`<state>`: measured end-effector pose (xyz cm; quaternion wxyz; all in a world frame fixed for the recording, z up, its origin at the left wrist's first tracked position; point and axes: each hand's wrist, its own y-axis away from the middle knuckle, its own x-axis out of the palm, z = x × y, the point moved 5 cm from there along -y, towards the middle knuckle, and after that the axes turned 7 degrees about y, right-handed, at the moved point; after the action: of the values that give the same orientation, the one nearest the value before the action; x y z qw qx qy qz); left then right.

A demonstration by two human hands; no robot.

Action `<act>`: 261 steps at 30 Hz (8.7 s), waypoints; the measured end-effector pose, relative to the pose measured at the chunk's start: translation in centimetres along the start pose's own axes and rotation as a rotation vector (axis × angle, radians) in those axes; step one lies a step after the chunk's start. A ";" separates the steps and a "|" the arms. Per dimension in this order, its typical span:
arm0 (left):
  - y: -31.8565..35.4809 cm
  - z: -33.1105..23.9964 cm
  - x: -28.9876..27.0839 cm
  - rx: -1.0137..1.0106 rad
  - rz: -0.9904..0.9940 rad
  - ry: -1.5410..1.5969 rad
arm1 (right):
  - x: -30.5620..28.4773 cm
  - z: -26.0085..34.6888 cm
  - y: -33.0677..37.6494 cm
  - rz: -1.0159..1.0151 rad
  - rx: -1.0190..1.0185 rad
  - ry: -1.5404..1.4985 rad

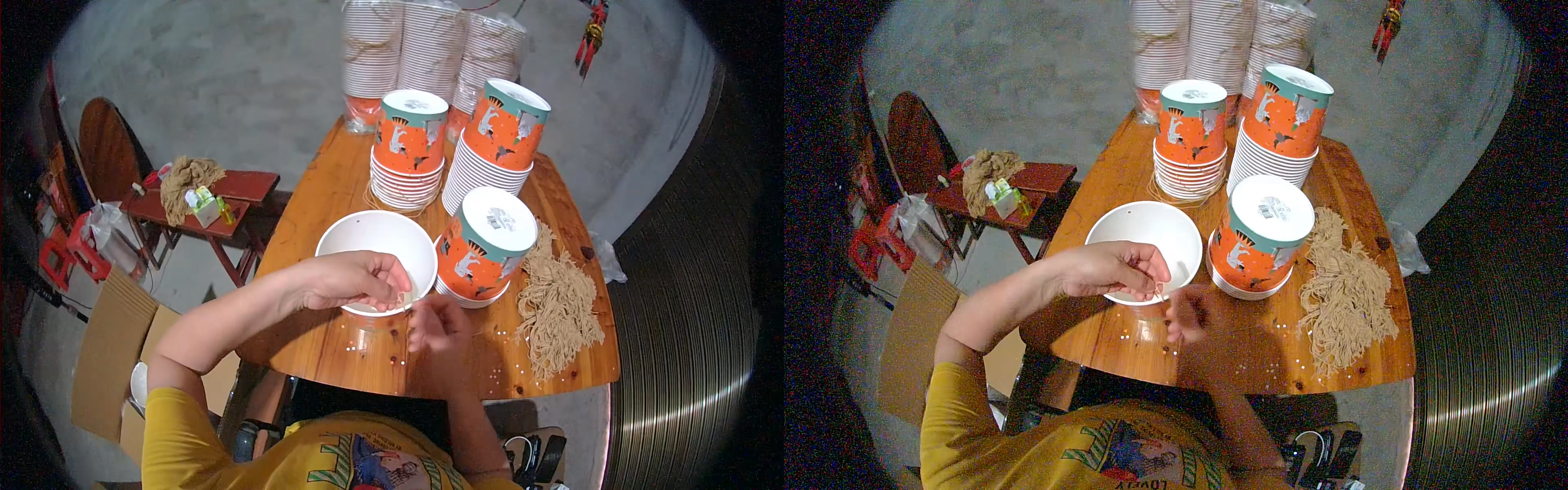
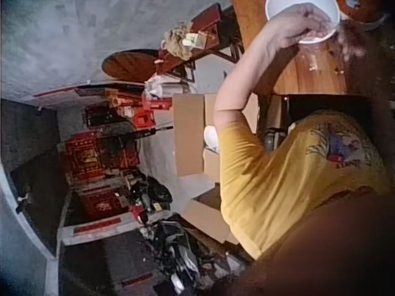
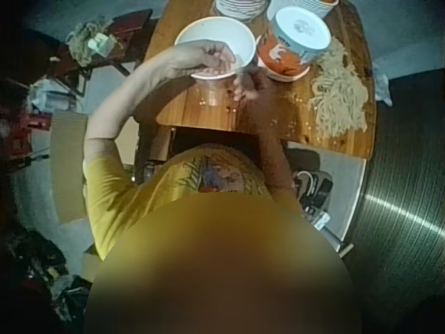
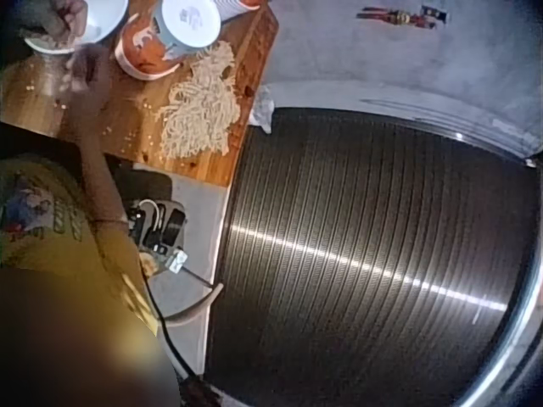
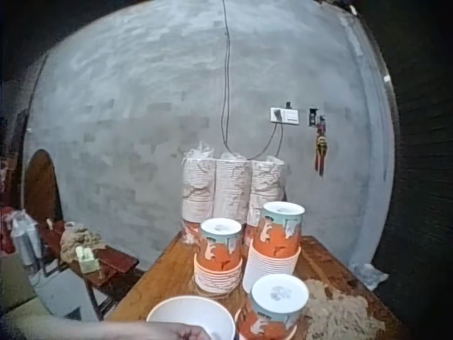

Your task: The person is threading and tying thin strings through holes in paper cups.

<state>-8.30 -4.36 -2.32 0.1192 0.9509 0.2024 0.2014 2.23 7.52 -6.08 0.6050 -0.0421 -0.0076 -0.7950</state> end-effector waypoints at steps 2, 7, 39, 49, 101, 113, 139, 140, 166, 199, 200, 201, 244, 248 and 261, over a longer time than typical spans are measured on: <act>-0.1 -0.2 0.3 0.063 -0.011 -0.091 | -0.4 1.1 0.1 -0.109 0.030 -0.103; 1.6 -1.7 2.7 0.378 -0.242 -0.705 | -0.4 2.5 -0.3 -0.110 -0.279 0.372; 1.7 -1.5 2.9 0.561 -0.290 -1.098 | -0.2 1.2 -1.5 -0.081 -0.309 0.357; 2.9 -1.8 5.0 0.681 -0.346 -1.274 | 0.4 2.0 -1.1 -0.016 -0.326 0.373; 2.2 -0.2 3.0 0.484 -0.432 -0.543 | 0.6 1.6 -0.8 -0.204 -0.397 0.413; 2.0 0.0 2.2 0.409 -0.391 -0.485 | -0.3 3.0 0.1 -0.175 -0.555 0.588; 1.9 -0.3 2.5 0.399 -0.375 -0.495 | -0.2 4.2 -1.8 0.041 -0.523 0.658; 1.8 -0.3 2.6 0.402 -0.374 -0.504 | -0.6 2.9 -2.2 0.109 -0.281 0.380; 2.1 -0.6 3.9 0.473 -0.414 -0.937 | -1.3 2.1 -1.4 0.046 -0.336 0.296; 3.1 -0.4 5.9 0.769 -0.562 -1.084 | -1.1 4.2 1.0 -0.088 -0.443 0.647; 3.1 -0.3 5.5 0.767 -0.564 -1.084 | -1.2 3.8 0.9 -0.039 -0.378 0.592; 3.3 -0.3 5.0 0.790 -0.583 -1.109 | -1.8 3.8 0.8 -0.037 -0.378 0.592; 6.3 3.8 -0.9 0.541 -0.629 -0.658 | 3.6 3.5 -3.2 -0.229 -0.598 0.880; 7.1 2.7 4.3 0.762 -0.710 -1.549 | 2.6 3.5 -3.7 -0.233 -0.535 0.831; 8.8 -0.1 -2.3 0.724 -0.761 -1.627 | -6.8 4.2 -1.0 0.040 0.116 -0.437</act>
<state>-7.31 -13.19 -0.32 -0.0200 0.6495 0.4022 -0.6449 3.30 14.54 -2.39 0.6059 -0.1787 -0.1831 -0.7533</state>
